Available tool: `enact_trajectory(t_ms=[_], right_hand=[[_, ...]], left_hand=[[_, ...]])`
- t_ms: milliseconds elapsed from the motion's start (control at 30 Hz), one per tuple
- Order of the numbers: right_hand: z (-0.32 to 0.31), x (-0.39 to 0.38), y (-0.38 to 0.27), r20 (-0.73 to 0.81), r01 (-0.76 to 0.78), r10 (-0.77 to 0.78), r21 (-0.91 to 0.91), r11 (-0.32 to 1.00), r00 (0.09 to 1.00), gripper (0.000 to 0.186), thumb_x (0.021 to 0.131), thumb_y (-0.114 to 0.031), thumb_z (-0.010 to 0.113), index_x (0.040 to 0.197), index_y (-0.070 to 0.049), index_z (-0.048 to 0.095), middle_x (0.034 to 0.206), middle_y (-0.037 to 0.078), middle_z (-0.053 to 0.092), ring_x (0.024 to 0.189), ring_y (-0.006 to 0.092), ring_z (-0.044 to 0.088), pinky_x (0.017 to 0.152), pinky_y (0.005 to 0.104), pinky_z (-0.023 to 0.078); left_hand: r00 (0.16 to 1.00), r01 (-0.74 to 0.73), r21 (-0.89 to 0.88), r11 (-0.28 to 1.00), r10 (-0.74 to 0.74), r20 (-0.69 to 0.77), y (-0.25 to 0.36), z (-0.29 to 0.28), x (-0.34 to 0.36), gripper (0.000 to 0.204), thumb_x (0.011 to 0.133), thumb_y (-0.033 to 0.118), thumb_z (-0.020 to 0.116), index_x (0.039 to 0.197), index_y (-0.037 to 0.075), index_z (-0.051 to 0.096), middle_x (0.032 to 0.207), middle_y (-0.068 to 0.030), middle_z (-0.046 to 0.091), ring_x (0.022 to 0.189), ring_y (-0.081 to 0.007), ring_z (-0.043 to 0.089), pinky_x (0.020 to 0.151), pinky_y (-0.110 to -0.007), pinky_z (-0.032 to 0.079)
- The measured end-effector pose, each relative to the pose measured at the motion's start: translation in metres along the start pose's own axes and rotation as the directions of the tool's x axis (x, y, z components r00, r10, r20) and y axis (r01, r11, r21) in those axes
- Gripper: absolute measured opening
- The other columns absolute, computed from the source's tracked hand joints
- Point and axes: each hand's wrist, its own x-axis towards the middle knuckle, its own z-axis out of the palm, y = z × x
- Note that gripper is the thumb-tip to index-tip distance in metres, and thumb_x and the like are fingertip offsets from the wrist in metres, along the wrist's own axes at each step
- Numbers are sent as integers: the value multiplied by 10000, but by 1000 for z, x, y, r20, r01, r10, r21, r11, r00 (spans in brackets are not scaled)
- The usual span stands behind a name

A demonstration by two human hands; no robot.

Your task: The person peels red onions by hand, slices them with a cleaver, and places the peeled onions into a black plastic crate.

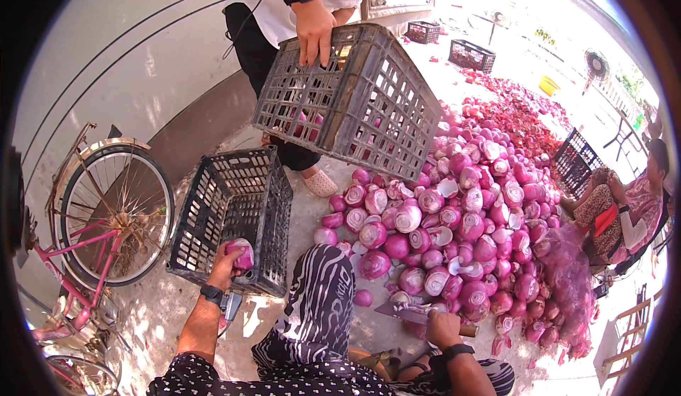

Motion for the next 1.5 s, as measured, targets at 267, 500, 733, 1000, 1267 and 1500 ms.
enact_trajectory(t_ms=[267, 500, 733, 1000, 1267, 1500], right_hand=[[-2, 0, -3, 60, -12, 13, -24, 1000, 998, 270, 649, -152, 598, 913, -116, 641, 748, 156, 656, 725, 328, 647, 633, 430, 495], [3, -1, -1, 54, -9, 11, -28, 1000, 998, 275, 647, -148, 596, 917, -118, 643, 753, 153, 658, 727, 326, 649, 635, 428, 497], [-1, -2, -2, 51, 3, -2, -14, 1000, 999, 278, 646, -141, 592, 917, -114, 649, 754, 151, 658, 727, 323, 650, 638, 426, 499], [2, -2, -2, 23, 24, -24, -7, 1000, 999, 248, 659, -130, 577, 897, -104, 642, 743, 154, 654, 706, 326, 646, 627, 435, 490], [-3, -4, -5, 39, 19, -18, -8, 1000, 999, 242, 665, -135, 581, 896, -109, 645, 737, 157, 654, 706, 326, 647, 635, 430, 494], [-4, -3, -5, 50, 14, -14, -4, 1000, 999, 210, 659, -127, 586, 858, -91, 644, 731, 172, 648, 707, 343, 642, 636, 444, 495]], left_hand=[[1000, 9, 32, 999, -8, -28, 4, 4, -2, 647, 733, 316, 723, 1247, 90, 401, 1049, -68, 552, 757, -156, 570, 478, -245, 418], [1000, 12, 14, 1000, -12, 4, 1, 2, 2, 626, 745, 324, 718, 1234, 87, 408, 984, -68, 566, 695, -131, 565, 449, -233, 405], [999, 30, 39, 999, -31, 10, 0, 3, 5, 603, 750, 336, 713, 1218, 100, 416, 960, -61, 570, 677, -126, 563, 442, -232, 396], [1000, 23, 35, 999, -23, 21, -3, -1, 8, 583, 753, 363, 699, 1207, 122, 424, 970, -55, 561, 694, -129, 560, 467, -237, 400], [999, 48, 90, 995, -49, 2, 1, 1, 8, 599, 750, 389, 688, 1200, 86, 435, 961, -60, 559, 681, -124, 552, 440, -223, 401], [997, 72, 89, 993, -74, 23, 8, 4, 6, 545, 770, 400, 673, 1156, 83, 457, 913, -61, 570, 675, -128, 550, 454, -228, 402]])
